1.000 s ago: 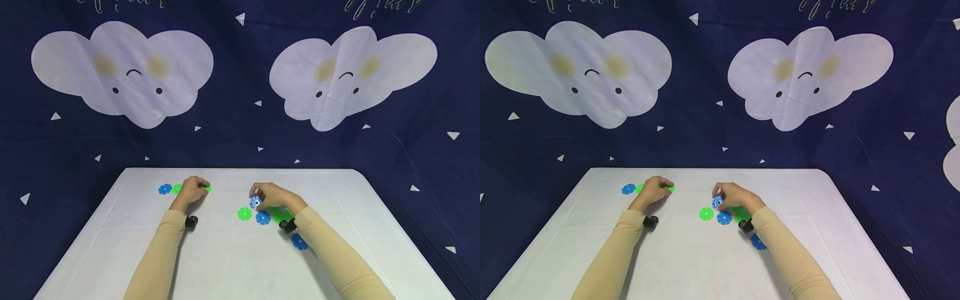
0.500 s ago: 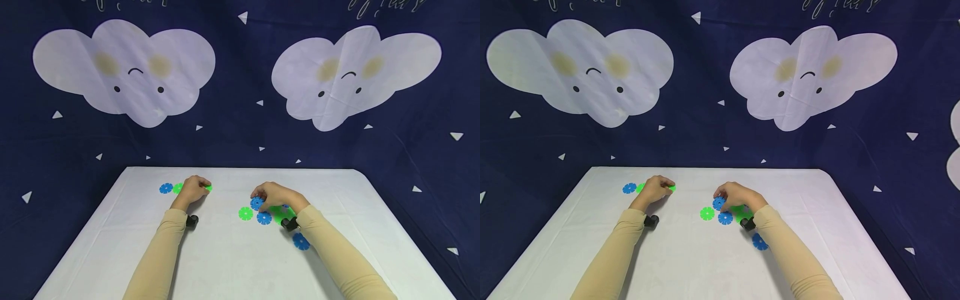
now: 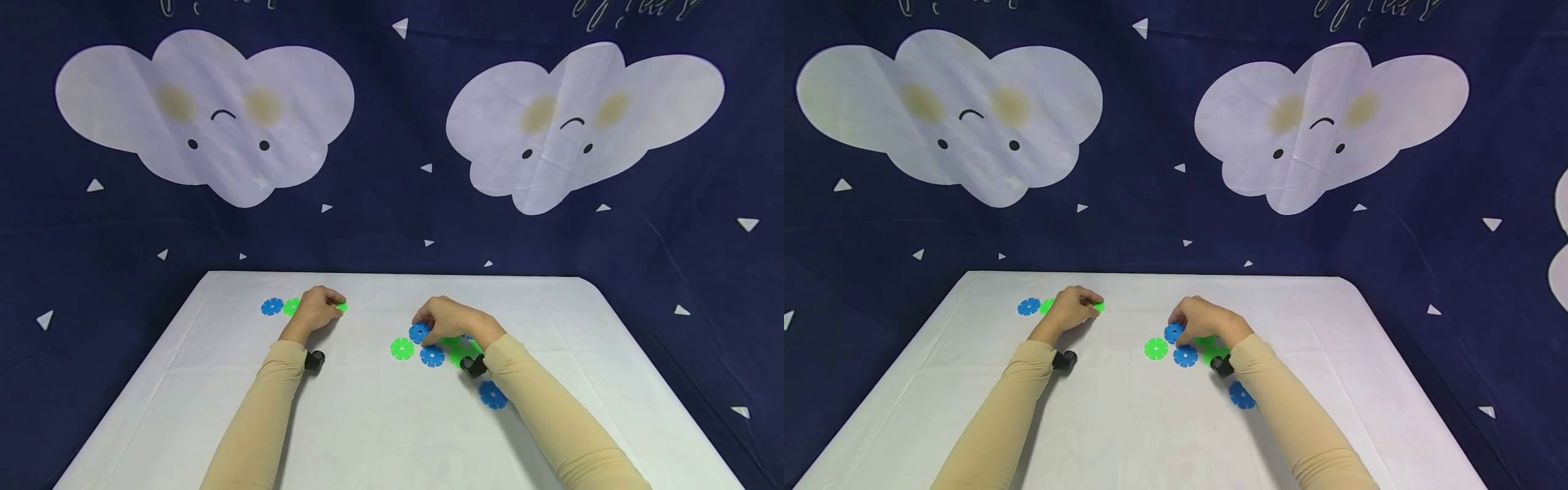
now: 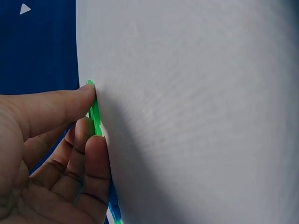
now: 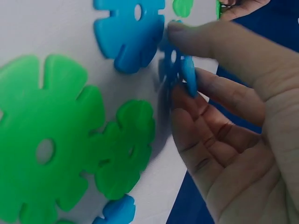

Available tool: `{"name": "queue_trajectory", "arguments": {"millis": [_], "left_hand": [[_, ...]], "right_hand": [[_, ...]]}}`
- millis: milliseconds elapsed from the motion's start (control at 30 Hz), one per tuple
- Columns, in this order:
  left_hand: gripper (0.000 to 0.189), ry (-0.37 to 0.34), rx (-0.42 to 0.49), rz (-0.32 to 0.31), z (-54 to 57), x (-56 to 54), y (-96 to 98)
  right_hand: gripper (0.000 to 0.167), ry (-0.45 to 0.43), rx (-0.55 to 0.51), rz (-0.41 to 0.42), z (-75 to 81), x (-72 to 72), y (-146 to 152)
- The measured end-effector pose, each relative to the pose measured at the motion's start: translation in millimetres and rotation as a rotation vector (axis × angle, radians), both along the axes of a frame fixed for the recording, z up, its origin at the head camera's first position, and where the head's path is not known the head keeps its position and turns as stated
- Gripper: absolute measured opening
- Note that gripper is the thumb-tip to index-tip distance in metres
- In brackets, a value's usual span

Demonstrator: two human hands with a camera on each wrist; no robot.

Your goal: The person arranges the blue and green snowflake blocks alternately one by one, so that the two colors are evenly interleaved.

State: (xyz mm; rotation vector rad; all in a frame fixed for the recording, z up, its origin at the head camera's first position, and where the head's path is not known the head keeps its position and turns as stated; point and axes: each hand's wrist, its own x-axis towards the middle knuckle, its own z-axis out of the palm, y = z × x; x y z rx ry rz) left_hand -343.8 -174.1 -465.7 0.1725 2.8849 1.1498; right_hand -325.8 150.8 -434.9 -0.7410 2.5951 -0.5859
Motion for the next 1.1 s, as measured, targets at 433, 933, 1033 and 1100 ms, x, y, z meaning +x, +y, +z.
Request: {"name": "queue_trajectory", "arguments": {"millis": [433, 933, 1033, 1100], "left_hand": [[0.027, -0.014, 0.008, 0.014, 0.0, 0.3, -0.4], [0.028, -0.008, 0.008, 0.006, -1.1, -3.0, -1.5], [0.027, -0.001, 0.011, 0.007, -1.4, -3.3, -2.1], [0.027, 0.000, 0.014, 0.011, -1.0, -2.5, -2.4]], "right_hand": [[0.049, 0.070, -0.117, 0.013, -3.5, -12.7, -6.6], [0.052, 0.136, -0.188, -0.026, 0.4, -35.7, -49.0], [0.051, 0.127, -0.179, -0.040, 0.7, -38.5, -57.6], [0.050, 0.125, -0.167, -0.047, 0.2, -40.6, -62.7]]}}
